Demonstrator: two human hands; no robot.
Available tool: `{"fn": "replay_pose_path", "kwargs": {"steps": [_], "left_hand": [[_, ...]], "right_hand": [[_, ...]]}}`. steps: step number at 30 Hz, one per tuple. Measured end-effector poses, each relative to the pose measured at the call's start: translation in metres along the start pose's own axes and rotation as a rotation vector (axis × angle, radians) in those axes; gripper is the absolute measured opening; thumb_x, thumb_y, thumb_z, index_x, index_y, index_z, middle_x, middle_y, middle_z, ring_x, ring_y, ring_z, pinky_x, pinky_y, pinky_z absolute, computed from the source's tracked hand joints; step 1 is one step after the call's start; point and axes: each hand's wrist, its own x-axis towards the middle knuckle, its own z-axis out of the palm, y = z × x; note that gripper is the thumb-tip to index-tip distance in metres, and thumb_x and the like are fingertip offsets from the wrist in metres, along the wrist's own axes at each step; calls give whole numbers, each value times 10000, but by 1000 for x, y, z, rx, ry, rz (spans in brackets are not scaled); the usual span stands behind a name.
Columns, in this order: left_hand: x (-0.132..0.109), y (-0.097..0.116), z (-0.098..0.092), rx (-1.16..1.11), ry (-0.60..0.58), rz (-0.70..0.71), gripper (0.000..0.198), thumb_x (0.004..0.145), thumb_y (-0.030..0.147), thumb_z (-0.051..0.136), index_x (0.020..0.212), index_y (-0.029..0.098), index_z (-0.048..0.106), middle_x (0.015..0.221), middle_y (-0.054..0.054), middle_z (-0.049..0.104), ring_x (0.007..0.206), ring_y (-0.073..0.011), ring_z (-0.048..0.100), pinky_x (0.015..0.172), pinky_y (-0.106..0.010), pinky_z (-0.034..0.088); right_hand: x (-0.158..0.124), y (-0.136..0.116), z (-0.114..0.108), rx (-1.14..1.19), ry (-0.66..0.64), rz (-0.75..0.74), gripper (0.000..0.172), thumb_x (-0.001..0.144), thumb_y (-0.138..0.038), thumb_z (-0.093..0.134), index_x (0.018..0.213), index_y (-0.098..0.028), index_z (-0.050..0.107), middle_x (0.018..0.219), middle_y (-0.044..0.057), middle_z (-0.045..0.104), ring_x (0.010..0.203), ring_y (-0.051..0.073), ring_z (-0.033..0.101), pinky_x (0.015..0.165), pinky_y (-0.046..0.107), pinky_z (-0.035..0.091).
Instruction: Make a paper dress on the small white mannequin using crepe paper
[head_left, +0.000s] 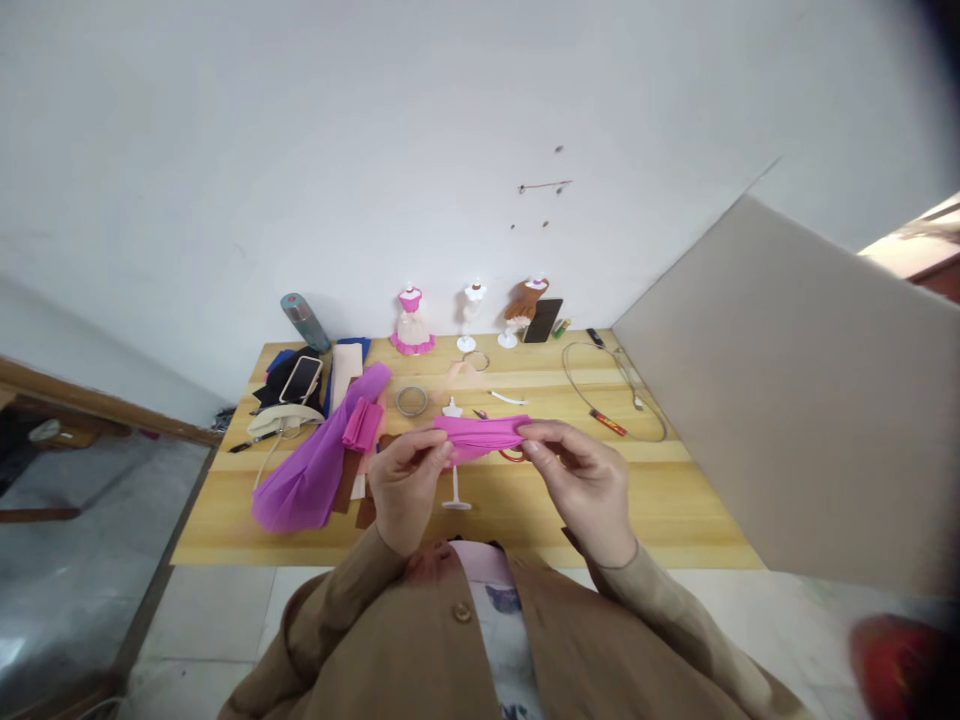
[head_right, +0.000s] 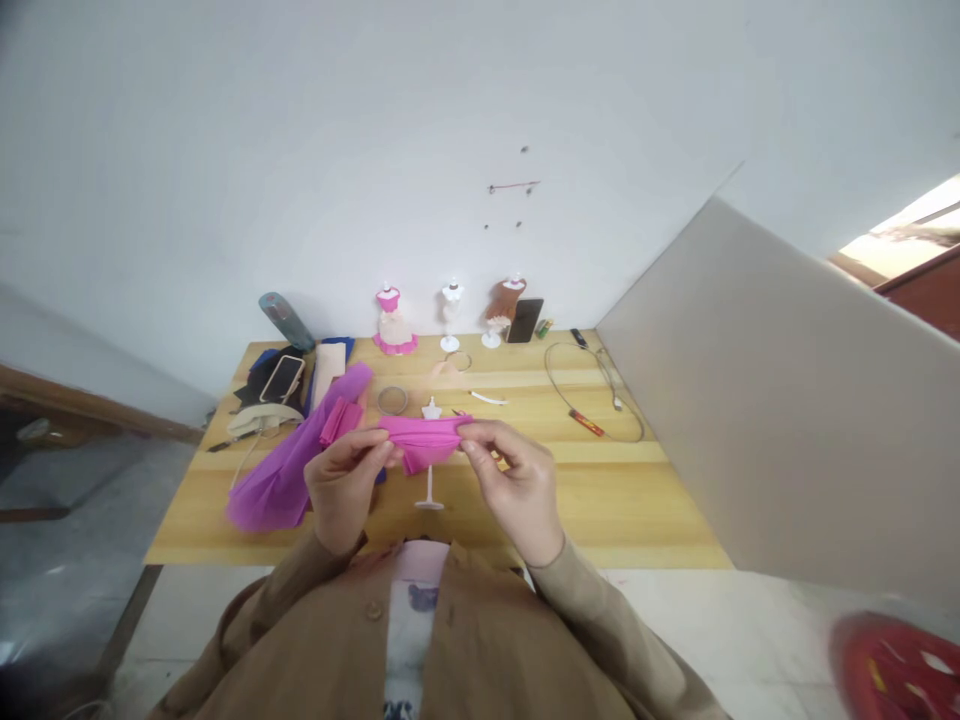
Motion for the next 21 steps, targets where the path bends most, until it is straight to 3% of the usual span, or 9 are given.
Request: {"fn": "replay_pose_path", "kwargs": {"steps": [5, 10, 18, 21], "left_hand": [[-1, 8, 1, -31, 20, -9, 36, 700, 185, 784, 730, 204, 793, 735, -23, 771, 570, -119, 678, 568, -219, 587], [0, 8, 1, -50, 1, 46, 38, 717, 166, 774, 727, 201, 784, 726, -22, 768, 581, -118, 680, 556, -210, 577], [5, 0, -2, 42, -23, 238, 221, 747, 104, 759, 904, 251, 810, 783, -2, 789, 657, -129, 723, 665, -230, 616], [7, -1, -4, 131, -25, 339, 212, 770, 103, 750, 909, 252, 809, 824, -5, 798, 715, -140, 744, 710, -232, 622]], "right_hand": [[3, -3, -1, 60, 10, -65, 182, 860, -94, 687, 904, -257, 756, 859, 16, 745, 819, 170, 694, 706, 289, 536], [1, -5, -1, 133, 8, -39, 221, 862, -73, 676, 919, -270, 761, 862, 16, 731, 821, 174, 676, 691, 301, 521], [2, -3, -1, 78, 6, -95, 386, 854, -45, 681, 1125, -311, 748, 837, -9, 693, 731, 139, 621, 638, 276, 492], [4, -3, -1, -1, -11, -140, 365, 866, -42, 666, 1122, -288, 748, 889, 7, 718, 766, 146, 654, 666, 279, 515]]}}
